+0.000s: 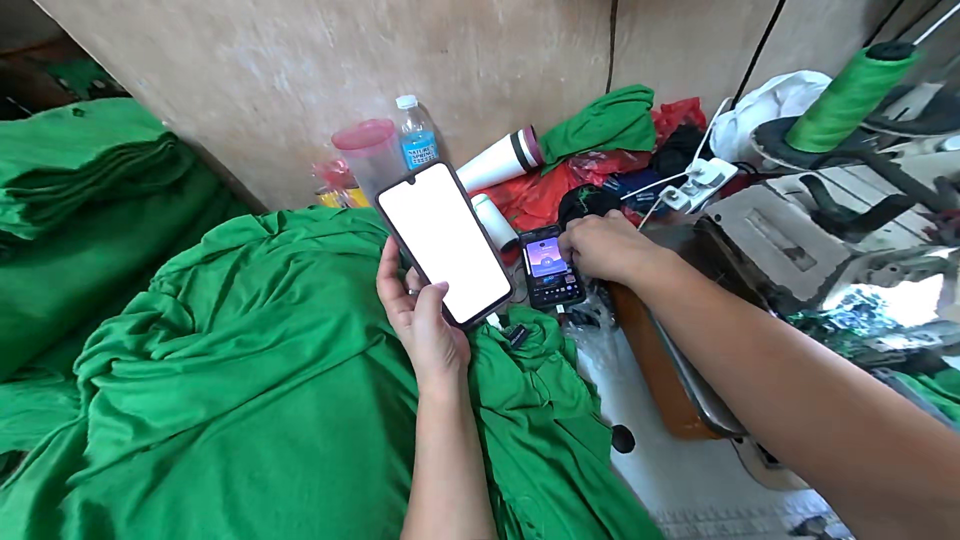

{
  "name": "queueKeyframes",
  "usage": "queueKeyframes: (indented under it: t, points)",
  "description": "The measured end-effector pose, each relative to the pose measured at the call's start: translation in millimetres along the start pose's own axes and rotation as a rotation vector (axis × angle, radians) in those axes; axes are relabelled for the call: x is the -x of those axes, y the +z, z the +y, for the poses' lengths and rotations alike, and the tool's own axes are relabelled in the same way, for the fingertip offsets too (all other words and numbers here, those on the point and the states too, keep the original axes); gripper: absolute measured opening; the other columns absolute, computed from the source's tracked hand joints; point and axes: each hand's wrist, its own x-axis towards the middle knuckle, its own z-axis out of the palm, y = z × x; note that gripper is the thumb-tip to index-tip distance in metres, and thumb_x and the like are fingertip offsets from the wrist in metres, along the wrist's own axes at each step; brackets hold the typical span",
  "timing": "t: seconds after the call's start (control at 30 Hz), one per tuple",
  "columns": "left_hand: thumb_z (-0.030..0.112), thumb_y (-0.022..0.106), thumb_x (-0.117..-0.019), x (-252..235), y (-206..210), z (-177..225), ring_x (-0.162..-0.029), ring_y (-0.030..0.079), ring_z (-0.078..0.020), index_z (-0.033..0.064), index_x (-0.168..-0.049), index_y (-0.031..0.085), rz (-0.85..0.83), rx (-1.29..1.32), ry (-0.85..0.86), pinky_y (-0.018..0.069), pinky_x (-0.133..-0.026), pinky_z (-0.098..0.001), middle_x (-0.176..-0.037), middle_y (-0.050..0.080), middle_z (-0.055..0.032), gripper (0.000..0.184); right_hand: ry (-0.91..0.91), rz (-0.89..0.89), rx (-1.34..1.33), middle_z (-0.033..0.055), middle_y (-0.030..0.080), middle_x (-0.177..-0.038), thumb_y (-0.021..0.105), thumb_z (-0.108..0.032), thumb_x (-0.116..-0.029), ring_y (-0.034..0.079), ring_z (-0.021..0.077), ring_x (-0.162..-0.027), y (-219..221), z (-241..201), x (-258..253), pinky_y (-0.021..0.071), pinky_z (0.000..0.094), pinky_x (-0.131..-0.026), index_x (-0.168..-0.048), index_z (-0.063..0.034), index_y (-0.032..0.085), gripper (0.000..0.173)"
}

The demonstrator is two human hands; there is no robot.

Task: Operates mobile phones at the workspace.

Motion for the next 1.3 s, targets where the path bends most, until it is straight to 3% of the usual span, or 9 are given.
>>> queueKeyframes:
  t: [0.17,0.27,0.37,0.43,0.53,0.6,0.67,0.97,1.3]
  points:
    - [-0.008,0.040,-0.0886,0,0,0,-0.111,0.064,-0.0138,0.0146,-0.151,0.038,-0.007,0.003,0.010,0.0570,-0.089,-0.0337,-0.134,0.057,-0.0050,0.067,0.048,-0.054,0.041,0.0148,0.068,-0.122,0.063,-0.008,-0.0992,0.059,0.0365,-0.123,-5,-3,3,0.0403,0.0616,-0.101,-0.108,-0.0100,0.077,0.017]
    - [-0.008,0.041,-0.0884,0,0,-1,-0.110,0.065,-0.0138,0.0144,-0.151,0.039,-0.010,0.008,0.012,0.0575,-0.089,-0.0336,-0.133,0.058,-0.0050,0.066,-0.152,-0.049,-0.029,0.0110,0.073,-0.109,0.068,0.000,-0.0912,0.061,0.0362,-0.116,4,-1,5,0.0400,0.0658,-0.099,-0.096,-0.0189,0.083,0.024]
    - [-0.008,0.040,-0.0877,0,0,0,-0.110,0.064,-0.0135,0.0146,-0.150,0.039,-0.003,0.005,0.009,0.0575,-0.088,-0.0334,-0.133,0.057,-0.0047,0.067,-0.321,-0.152,-0.077,0.0113,0.072,-0.110,0.061,0.009,-0.0929,0.059,0.0359,-0.121,10,-9,5,0.0357,0.0665,-0.103,-0.102,-0.0175,0.083,0.035]
    - [-0.008,0.041,-0.0877,0,0,0,-0.111,0.064,-0.0137,0.0144,-0.150,0.038,-0.006,0.003,0.008,0.0573,-0.089,-0.0338,-0.134,0.057,-0.0048,0.067,-0.279,-0.195,-0.029,0.0119,0.070,-0.117,0.061,0.007,-0.0943,0.056,0.0362,-0.124,8,-12,3,0.0332,0.0662,-0.106,-0.107,-0.0181,0.082,0.035]
    - [-0.008,0.041,-0.0878,0,0,1,-0.111,0.064,-0.0138,0.0151,-0.150,0.039,-0.010,0.012,0.005,0.0576,-0.088,-0.0344,-0.134,0.057,-0.0049,0.067,-0.107,0.012,0.063,0.0140,0.069,-0.120,0.070,0.003,-0.0892,0.056,0.0404,-0.124,7,-1,-3,0.0335,0.0709,-0.105,-0.107,-0.0182,0.081,0.029]
    - [-0.008,0.040,-0.0881,0,0,1,-0.109,0.065,-0.0141,0.0148,-0.151,0.038,-0.002,0.014,-0.004,0.0580,-0.087,-0.0346,-0.133,0.058,-0.0051,0.067,0.003,0.131,0.102,0.0165,0.066,-0.127,0.068,0.006,-0.0887,0.054,0.0425,-0.127,5,4,-4,0.0328,0.0714,-0.104,-0.120,-0.0179,0.077,0.041]
    - [-0.008,0.040,-0.0888,0,1,2,-0.108,0.065,-0.0136,0.0143,-0.151,0.037,-0.003,0.011,-0.005,0.0579,-0.087,-0.0337,-0.131,0.058,-0.0048,0.066,0.046,0.155,0.088,0.0152,0.065,-0.129,0.064,0.007,-0.0903,0.053,0.0408,-0.128,3,3,-2,0.0336,0.0695,-0.104,-0.125,-0.0204,0.075,0.045]
    - [-0.008,0.040,-0.0888,0,1,1,-0.112,0.063,-0.0155,0.0146,-0.152,0.036,0.002,0.001,-0.008,0.0573,-0.088,-0.0357,-0.136,0.055,-0.0064,0.068,-0.159,0.022,0.029,0.0070,0.069,-0.118,0.067,0.002,-0.0916,0.056,0.0339,-0.124,9,-1,-3,0.0317,0.0669,-0.107,-0.104,-0.0266,0.082,0.034]
    - [-0.007,0.040,-0.0883,0,1,1,-0.110,0.062,-0.0139,0.0145,-0.152,0.037,-0.002,-0.010,0.001,0.0566,-0.088,-0.0339,-0.133,0.055,-0.0061,0.068,-0.169,0.053,0.022,0.0084,0.069,-0.117,0.067,0.001,-0.0911,0.057,0.0340,-0.123,9,2,-2,0.0330,0.0670,-0.106,-0.106,-0.0253,0.081,0.033]
